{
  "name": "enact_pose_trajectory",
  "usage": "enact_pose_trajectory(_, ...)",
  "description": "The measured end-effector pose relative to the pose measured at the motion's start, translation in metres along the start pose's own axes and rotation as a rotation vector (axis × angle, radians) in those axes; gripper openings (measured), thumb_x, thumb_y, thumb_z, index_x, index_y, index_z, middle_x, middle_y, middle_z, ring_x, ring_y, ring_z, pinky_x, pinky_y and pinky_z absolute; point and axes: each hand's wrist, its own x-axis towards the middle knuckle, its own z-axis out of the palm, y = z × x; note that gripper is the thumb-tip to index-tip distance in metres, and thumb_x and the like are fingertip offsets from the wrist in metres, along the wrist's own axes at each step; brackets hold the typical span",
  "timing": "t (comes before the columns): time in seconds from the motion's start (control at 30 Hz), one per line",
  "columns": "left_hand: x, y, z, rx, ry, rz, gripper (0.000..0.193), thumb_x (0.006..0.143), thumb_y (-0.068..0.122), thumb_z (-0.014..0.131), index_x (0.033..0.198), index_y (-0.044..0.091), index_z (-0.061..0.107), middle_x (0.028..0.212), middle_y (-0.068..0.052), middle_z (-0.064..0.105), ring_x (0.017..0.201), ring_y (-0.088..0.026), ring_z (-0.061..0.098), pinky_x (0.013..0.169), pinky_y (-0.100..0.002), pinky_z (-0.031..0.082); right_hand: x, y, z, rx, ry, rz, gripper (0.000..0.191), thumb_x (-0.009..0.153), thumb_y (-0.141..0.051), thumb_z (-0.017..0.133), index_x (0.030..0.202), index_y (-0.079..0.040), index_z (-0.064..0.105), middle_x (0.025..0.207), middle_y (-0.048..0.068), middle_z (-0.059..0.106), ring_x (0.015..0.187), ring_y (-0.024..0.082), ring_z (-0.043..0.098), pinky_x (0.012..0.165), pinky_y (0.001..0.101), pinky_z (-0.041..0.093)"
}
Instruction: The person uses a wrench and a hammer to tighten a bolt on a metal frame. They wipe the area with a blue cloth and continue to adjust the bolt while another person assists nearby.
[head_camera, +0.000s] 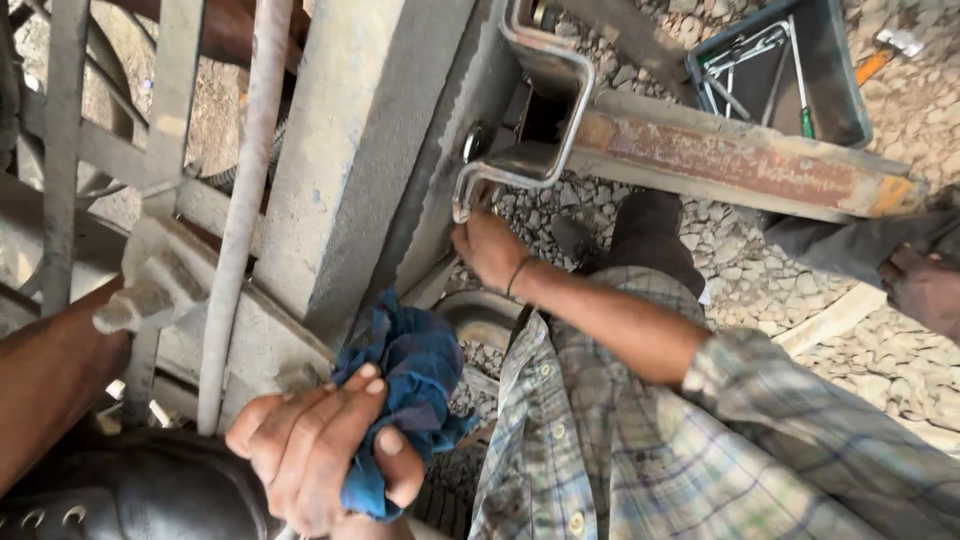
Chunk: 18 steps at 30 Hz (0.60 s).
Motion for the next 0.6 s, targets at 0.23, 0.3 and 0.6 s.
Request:
enact_pose_trajectory(0.23, 0.004, -0.003, 0.006, -0.012, 0.057, 0.052, 0.022, 0.087, 0.023, 0.062, 0.088, 0.005, 0.074, 0.083, -0.007, 0.075, 0.081, -0.020, 0.067, 0.095, -0.038, 0.045, -0.044, -0.036, 0.011, 1.302, -0.242, 0.390, 0.027, 0.107, -0.029, 0.048, 0.098, -0.006, 0.058, 0.080, 0.006, 0.062, 0.057, 0.015, 0.045, 0.045, 0.0330, 0.031)
enact_pose_trajectory(0.3, 0.015, -0.001, 0.007, -0.019, 0.068, 0.088, 0.023, 0.086, 0.024, 0.062, 0.088, 0.004, 0.074, 0.083, -0.007, 0.075, 0.081, -0.021, 0.067, 0.095, -0.038, 0.045, -0.041, -0.029, 0.004, 0.884, -0.111, 0.034, 0.030, 0.109, -0.028, 0.047, 0.098, -0.004, 0.061, 0.079, 0.007, 0.065, 0.067, 0.016, 0.058, 0.057, 0.0351, 0.046)
enact_pose_trajectory(0.6, 0.007, -0.001, 0.004, 0.000, 0.074, 0.073, 0.022, 0.083, 0.022, 0.063, 0.089, 0.004, 0.074, 0.082, -0.006, 0.075, 0.080, -0.022, 0.066, 0.094, -0.038, 0.044, -0.001, -0.004, -0.003, 0.093, 0.001, 0.008, 0.021, 0.104, -0.021, 0.049, 0.100, -0.002, 0.059, 0.079, 0.019, 0.065, 0.071, 0.034, 0.067, 0.064, 0.0468, 0.054)
